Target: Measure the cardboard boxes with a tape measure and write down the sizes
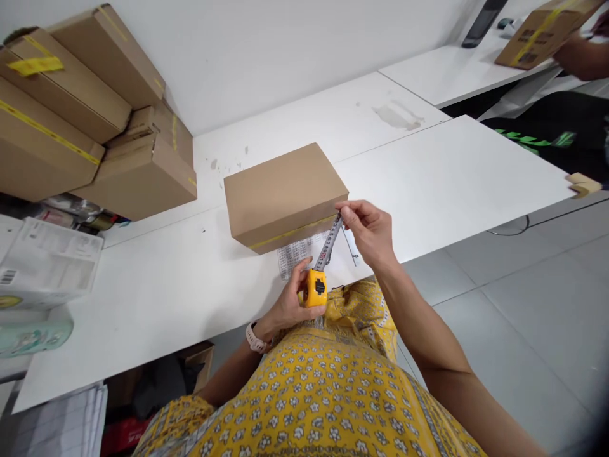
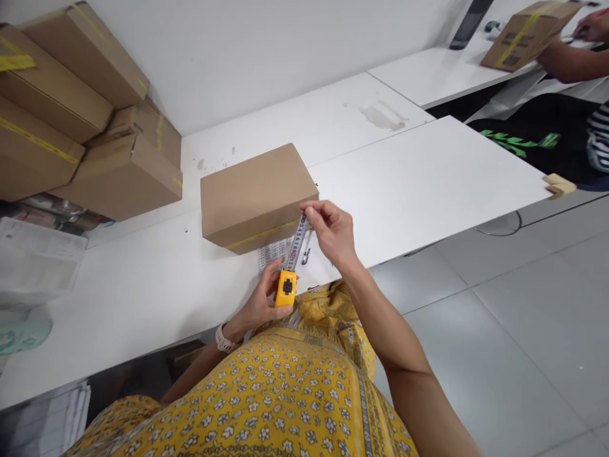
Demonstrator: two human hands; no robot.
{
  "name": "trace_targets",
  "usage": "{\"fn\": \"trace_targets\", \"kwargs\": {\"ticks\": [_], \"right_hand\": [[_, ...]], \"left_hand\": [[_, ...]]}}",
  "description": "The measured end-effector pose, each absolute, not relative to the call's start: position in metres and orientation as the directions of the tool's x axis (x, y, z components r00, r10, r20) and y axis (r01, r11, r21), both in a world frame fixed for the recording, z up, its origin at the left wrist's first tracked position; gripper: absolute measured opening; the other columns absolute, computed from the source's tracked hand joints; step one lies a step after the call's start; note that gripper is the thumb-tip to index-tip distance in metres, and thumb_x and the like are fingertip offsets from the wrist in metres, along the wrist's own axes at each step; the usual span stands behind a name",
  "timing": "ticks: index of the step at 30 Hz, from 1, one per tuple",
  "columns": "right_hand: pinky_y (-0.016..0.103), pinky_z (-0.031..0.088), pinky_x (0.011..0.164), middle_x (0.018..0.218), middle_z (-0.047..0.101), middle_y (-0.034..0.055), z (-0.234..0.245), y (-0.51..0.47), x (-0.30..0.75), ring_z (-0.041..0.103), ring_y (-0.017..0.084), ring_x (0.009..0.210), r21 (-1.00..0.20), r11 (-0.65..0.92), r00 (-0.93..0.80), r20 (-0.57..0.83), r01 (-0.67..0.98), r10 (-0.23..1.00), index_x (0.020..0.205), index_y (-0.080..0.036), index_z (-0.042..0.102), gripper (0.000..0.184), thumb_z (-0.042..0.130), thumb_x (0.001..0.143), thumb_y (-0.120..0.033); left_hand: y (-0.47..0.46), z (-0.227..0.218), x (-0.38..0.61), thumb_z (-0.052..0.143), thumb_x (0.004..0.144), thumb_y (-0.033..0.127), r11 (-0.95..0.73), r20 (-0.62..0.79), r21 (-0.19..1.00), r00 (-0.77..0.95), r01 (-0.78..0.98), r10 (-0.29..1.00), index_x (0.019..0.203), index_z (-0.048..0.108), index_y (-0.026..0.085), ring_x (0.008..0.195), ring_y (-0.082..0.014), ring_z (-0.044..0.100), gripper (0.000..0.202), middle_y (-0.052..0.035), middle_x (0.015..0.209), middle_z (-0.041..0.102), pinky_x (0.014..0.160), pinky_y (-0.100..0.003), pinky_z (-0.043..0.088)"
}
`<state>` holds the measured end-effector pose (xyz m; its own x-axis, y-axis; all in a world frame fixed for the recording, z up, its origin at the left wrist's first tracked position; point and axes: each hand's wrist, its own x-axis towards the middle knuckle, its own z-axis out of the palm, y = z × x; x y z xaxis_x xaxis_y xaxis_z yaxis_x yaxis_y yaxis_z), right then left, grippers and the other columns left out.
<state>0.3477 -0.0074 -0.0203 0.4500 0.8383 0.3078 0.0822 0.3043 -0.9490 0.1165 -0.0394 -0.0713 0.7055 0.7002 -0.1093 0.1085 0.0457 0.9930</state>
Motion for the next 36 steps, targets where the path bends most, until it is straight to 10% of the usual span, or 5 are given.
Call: {"fn": "trace_targets", "kwargs": {"ticks": [9,16,24,36], "right_hand": [[0.030,0.050,0.068,0.075,0.072,0.0019,-0.078,-0.049,0.319,0.063,0.016,0.067,-0.947,0.083,0.436,0.220,0.311,0.873,0.104,-0.021,0.074,0.034,0.054,0.100,-0.048],[0.038,0.041,0.086,0.107,0.074,0.0144,-0.109,-0.022,0.330,0.063,0.029,0.103,-0.530,-0.249,0.373,0.139,0.811,0.918,0.124,-0.014,0.062,0.040,0.055,0.100,-0.045],[0.037,0.031,0.082,0.105,0.073,0.0118,-0.110,-0.018,0.325,0.061,0.026,0.098,-0.385,-0.271,0.325,0.083,0.882,0.942,0.121,-0.017,0.063,0.029,0.044,0.100,-0.020],[0.037,0.029,0.077,0.103,0.074,0.0113,-0.109,-0.019,0.329,0.062,0.025,0.094,-0.426,-0.239,0.304,0.089,0.873,0.949,0.113,-0.018,0.065,0.024,0.045,0.102,-0.023]], "left_hand": [[-0.026,-0.037,0.119,0.084,0.078,0.041,-0.462,0.280,0.854,0.537,0.240,0.796,0.150,0.035,0.027,0.104,-0.0252,0.068,0.088,-0.0125,0.129,0.061,0.086,-0.042,0.059],[0.041,0.013,0.111,0.077,0.086,0.032,-0.779,0.713,0.353,0.391,0.518,0.583,0.150,0.045,0.030,0.132,-0.0329,0.058,0.072,-0.0128,0.147,0.052,0.104,-0.049,0.054],[0.093,0.007,0.122,0.057,0.101,0.036,-0.738,0.712,0.216,0.414,0.640,0.567,0.137,0.064,0.027,0.151,-0.0356,0.037,0.037,-0.0130,0.168,0.030,0.118,-0.055,0.039],[0.122,0.000,0.117,0.077,0.079,0.069,-0.766,0.577,0.142,0.576,0.627,0.579,0.142,0.059,0.026,0.151,-0.0426,0.037,0.078,-0.0177,0.165,0.036,0.120,-0.064,0.033]]}}
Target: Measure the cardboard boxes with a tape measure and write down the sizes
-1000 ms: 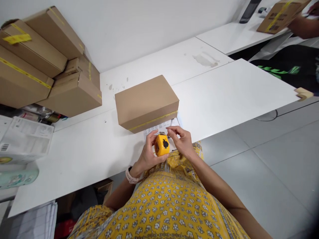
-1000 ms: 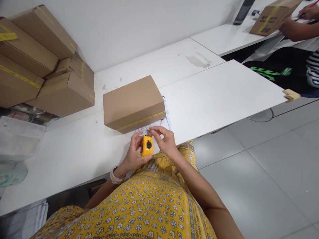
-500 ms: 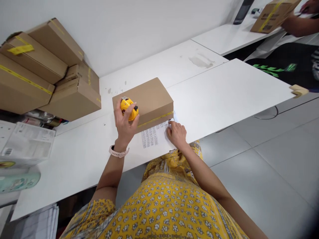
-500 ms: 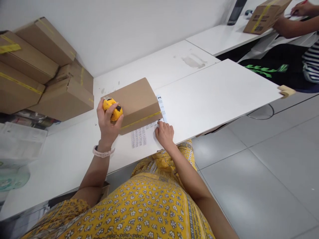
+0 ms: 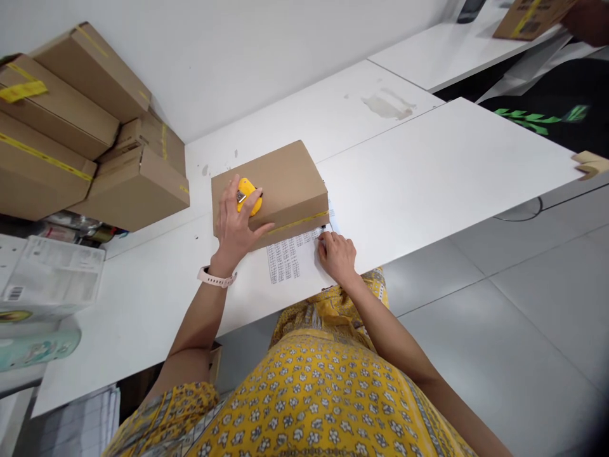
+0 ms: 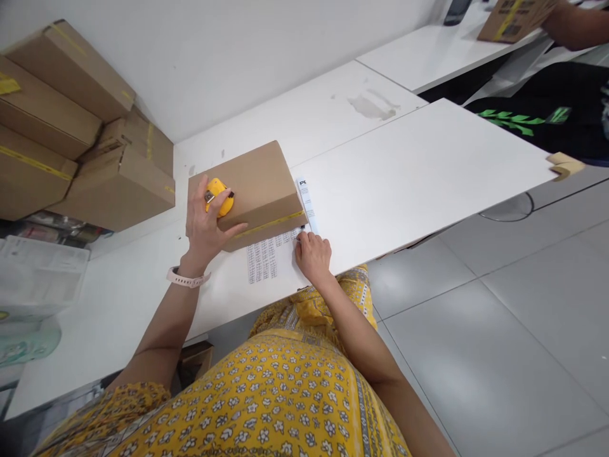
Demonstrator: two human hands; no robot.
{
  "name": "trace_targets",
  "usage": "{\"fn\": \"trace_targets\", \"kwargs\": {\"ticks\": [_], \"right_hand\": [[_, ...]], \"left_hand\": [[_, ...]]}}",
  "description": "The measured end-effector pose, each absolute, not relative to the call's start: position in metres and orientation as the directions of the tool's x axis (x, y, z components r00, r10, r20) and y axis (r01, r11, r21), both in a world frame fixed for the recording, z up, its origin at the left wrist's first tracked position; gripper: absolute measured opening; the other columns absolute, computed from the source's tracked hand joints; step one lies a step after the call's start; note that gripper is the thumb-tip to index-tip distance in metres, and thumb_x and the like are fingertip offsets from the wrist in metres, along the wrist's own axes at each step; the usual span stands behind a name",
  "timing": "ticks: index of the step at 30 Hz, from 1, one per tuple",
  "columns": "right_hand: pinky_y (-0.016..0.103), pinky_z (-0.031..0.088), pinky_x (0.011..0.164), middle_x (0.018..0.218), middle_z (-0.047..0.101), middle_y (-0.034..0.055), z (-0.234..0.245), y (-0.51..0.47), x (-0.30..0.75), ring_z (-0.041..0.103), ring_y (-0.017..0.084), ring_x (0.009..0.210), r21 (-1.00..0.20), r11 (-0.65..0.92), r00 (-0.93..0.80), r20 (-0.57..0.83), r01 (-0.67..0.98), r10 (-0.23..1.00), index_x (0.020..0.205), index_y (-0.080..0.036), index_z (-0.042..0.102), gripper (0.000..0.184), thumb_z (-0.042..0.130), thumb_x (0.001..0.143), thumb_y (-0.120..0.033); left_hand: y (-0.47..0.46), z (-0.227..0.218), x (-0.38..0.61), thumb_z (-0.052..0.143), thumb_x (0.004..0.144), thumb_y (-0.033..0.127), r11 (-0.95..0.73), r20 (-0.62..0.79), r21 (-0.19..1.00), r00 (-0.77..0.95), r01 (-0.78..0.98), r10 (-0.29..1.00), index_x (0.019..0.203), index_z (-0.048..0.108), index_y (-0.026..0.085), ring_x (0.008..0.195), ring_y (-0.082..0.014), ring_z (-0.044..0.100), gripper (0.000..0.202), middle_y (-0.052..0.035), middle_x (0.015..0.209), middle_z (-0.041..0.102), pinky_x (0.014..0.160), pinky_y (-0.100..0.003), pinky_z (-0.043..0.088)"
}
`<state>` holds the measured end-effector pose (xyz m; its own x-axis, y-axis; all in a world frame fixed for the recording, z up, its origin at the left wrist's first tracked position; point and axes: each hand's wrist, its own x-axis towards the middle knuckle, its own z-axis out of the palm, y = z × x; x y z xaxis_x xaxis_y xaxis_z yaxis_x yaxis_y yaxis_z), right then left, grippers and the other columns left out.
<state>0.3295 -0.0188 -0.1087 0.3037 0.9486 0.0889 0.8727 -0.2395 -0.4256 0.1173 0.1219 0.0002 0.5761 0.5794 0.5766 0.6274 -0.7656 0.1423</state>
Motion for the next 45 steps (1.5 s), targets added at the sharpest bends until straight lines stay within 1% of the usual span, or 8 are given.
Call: {"fn": "trace_targets", "kwargs": {"ticks": [13,18,24,27,31,37,41,45], "right_hand": [[0.037,0.036,0.082,0.106,0.075,0.0122,-0.115,-0.021,0.334,0.063,0.026,0.096,-0.485,-0.188,0.276,0.117,0.854,0.954,0.112,-0.016,0.065,0.027,0.044,0.097,-0.016],[0.037,0.045,0.087,0.103,0.075,0.0138,-0.122,-0.028,0.341,0.065,0.026,0.094,-0.574,-0.123,0.274,0.183,0.809,0.944,0.115,-0.014,0.067,0.031,0.043,0.095,-0.017],[0.032,0.051,0.070,0.084,0.074,0.0036,-0.127,-0.042,0.357,0.064,0.017,0.071,-0.954,-0.020,0.505,0.140,0.298,0.852,0.118,-0.019,0.070,0.035,0.046,0.097,-0.032],[0.035,0.054,0.081,0.097,0.077,0.0043,-0.128,-0.046,0.362,0.071,0.018,0.088,-0.994,0.090,0.600,0.106,0.057,0.793,0.120,-0.023,0.070,0.033,0.052,0.093,-0.033],[0.038,0.055,0.085,0.102,0.075,0.0047,-0.121,-0.051,0.360,0.071,0.019,0.092,-0.983,0.173,0.726,0.167,0.067,0.667,0.115,-0.026,0.068,0.030,0.066,0.087,-0.037],[0.030,0.043,0.060,0.067,0.047,-0.0055,-0.089,-0.059,0.349,0.046,0.012,0.058,-0.976,0.097,0.901,0.218,0.196,0.375,0.078,-0.026,0.050,0.035,0.068,0.089,-0.053],[0.036,0.052,0.070,0.074,0.063,0.0016,-0.082,-0.048,0.342,0.063,0.017,0.070,-0.990,0.140,0.805,0.075,-0.010,0.589,0.097,-0.025,0.059,0.047,0.037,0.099,-0.067],[0.041,0.056,0.087,0.097,0.074,0.0077,-0.096,-0.033,0.342,0.071,0.022,0.096,-0.991,0.070,0.705,-0.032,-0.116,0.708,0.110,-0.023,0.064,0.045,0.062,0.089,-0.062]], "left_hand": [[0.207,-0.008,0.151,0.094,0.065,0.055,-0.791,0.555,0.235,0.591,0.564,0.586,0.136,0.063,0.026,0.150,-0.0450,0.036,0.083,-0.0160,0.164,0.038,0.121,-0.070,0.030],[0.175,-0.017,0.156,0.084,0.079,0.050,-0.795,0.633,0.249,0.529,0.553,0.565,0.137,0.061,0.024,0.159,-0.0433,0.018,0.068,-0.0165,0.164,0.039,0.125,-0.074,0.019],[0.077,-0.083,0.163,0.054,0.101,0.030,-0.908,0.428,0.334,0.817,0.253,0.385,0.127,0.065,0.019,0.130,-0.0277,0.064,0.030,-0.0133,0.129,0.072,0.115,-0.055,0.049],[0.039,-0.109,0.167,0.055,0.101,0.042,-0.915,0.200,0.348,0.937,0.205,0.286,0.140,0.056,0.009,0.147,-0.0327,0.047,0.051,-0.0229,0.149,0.058,0.120,-0.054,0.042],[0.012,-0.118,0.172,0.065,0.088,0.067,-0.937,0.003,0.261,0.970,0.233,0.242,0.161,0.025,0.007,0.161,-0.0414,0.008,0.103,-0.0269,0.171,0.021,0.128,-0.066,0.009],[0.004,-0.115,0.177,0.064,0.092,0.053,-0.940,-0.037,0.220,0.965,0.261,0.259,0.164,0.020,0.011,0.161,-0.0447,0.004,0.094,-0.0237,0.173,0.014,0.126,-0.070,0.001],[0.003,-0.116,0.179,0.063,0.092,0.045,-0.934,-0.017,0.250,0.966,0.254,0.258,0.163,0.021,0.011,0.161,-0.0447,0.004,0.090,-0.0241,0.173,0.014,0.126,-0.071,0.001],[0.002,-0.118,0.179,0.065,0.089,0.043,-0.918,0.029,0.308,0.962,0.248,0.270,0.164,0.018,0.015,0.161,-0.0436,0.005,0.092,-0.0229,0.173,0.016,0.127,-0.070,0.000]]}}
